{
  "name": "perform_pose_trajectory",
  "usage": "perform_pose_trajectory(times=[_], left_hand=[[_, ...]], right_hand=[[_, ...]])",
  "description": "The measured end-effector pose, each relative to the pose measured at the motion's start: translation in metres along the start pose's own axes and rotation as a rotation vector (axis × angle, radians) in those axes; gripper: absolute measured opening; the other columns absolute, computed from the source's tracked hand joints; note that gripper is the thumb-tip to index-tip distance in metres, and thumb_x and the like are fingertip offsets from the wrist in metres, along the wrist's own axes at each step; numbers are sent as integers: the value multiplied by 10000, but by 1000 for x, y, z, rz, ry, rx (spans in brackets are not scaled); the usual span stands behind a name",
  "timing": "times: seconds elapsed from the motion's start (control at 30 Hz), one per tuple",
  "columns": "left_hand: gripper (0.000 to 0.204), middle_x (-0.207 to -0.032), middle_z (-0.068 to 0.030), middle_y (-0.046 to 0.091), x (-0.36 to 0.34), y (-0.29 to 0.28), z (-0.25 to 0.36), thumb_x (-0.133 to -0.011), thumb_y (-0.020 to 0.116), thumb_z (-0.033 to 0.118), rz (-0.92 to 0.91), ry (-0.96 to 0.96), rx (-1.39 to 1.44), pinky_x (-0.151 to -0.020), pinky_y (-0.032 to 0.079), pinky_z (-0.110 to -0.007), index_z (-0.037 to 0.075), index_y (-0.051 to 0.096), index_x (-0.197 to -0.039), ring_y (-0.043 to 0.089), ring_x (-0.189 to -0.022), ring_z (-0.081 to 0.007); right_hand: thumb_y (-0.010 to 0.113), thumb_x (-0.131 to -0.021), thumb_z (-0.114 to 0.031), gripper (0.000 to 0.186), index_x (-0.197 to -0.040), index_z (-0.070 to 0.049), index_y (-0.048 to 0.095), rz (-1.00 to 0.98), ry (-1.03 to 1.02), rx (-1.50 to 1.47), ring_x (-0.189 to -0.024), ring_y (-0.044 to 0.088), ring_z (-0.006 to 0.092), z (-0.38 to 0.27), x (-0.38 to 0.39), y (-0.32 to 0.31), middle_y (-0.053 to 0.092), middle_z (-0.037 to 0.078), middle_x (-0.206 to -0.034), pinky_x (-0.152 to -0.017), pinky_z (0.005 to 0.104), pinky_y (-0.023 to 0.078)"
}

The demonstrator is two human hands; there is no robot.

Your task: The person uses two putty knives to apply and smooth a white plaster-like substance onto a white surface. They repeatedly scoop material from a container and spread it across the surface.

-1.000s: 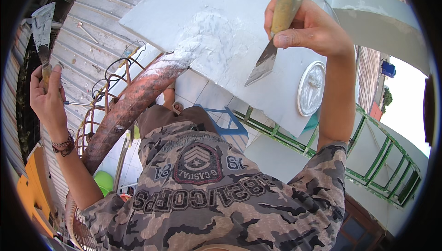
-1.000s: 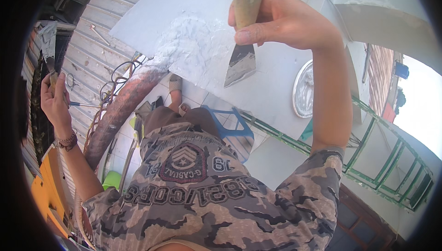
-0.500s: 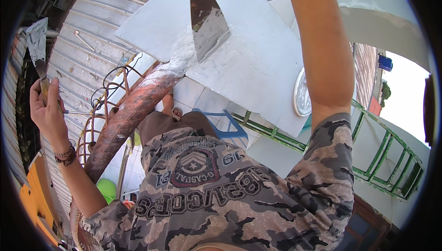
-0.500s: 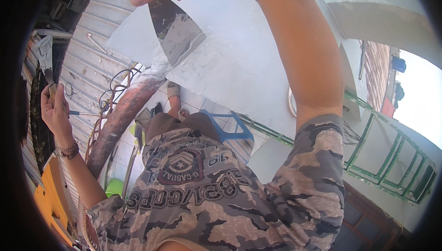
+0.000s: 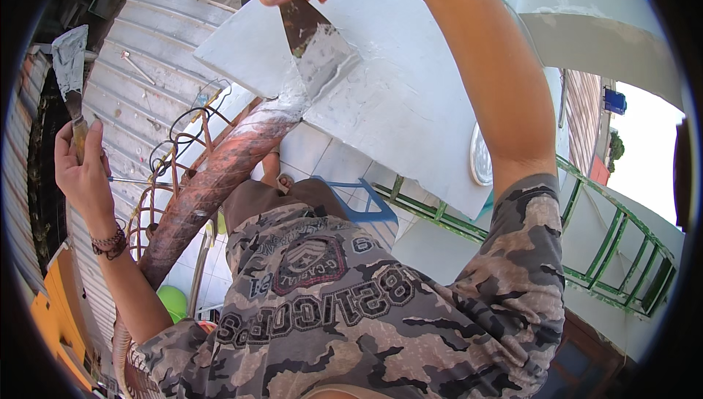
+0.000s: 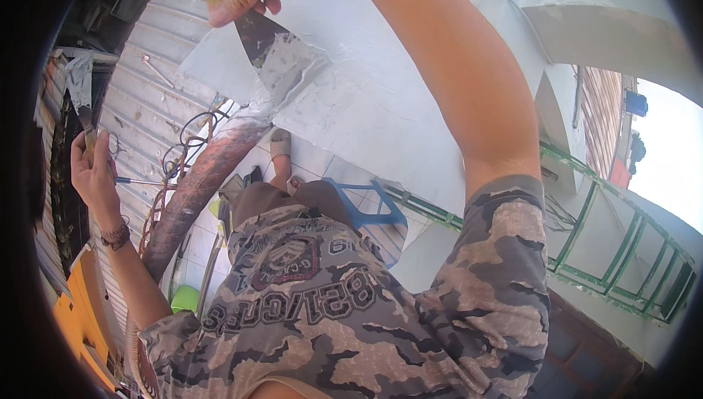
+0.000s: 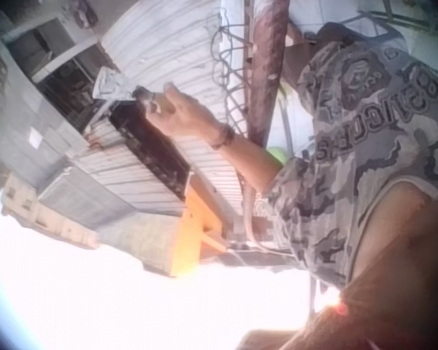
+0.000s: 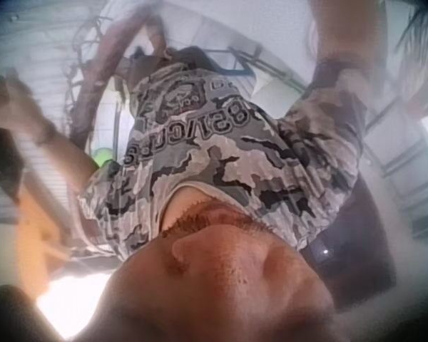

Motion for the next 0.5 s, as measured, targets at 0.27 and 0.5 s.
perform_pose_trajectory(times=[0.27, 0.5], left_hand=[[222, -674, 56, 520, 2, 1, -5, -915, 694, 120, 5, 26, -7, -445, 294, -173, 16, 601, -1087, 397, -511, 8], [241, -659, 60, 508, -7, 4, -7, -911, 699, 132, -1, 17, 0, -444, 297, -176, 10, 599, -1094, 396, -504, 5]], right_hand=[[789, -831, -309, 355, -959, -8, 652, -111, 171, 66, -689, 598, 132, 4, 35, 29, 642, 30, -779, -593, 272, 484], [780, -837, -308, 326, -910, -11, 665, -138, 92, 7, -686, 598, 130, 16, 7, 27, 647, 32, -764, -596, 280, 486]])
Point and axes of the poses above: each hand's wrist, its own x-axis away from the middle knuckle, its own y-axis out of the palm, z = x × y, the point moved 5 cm from there along -x, towards the middle knuckle
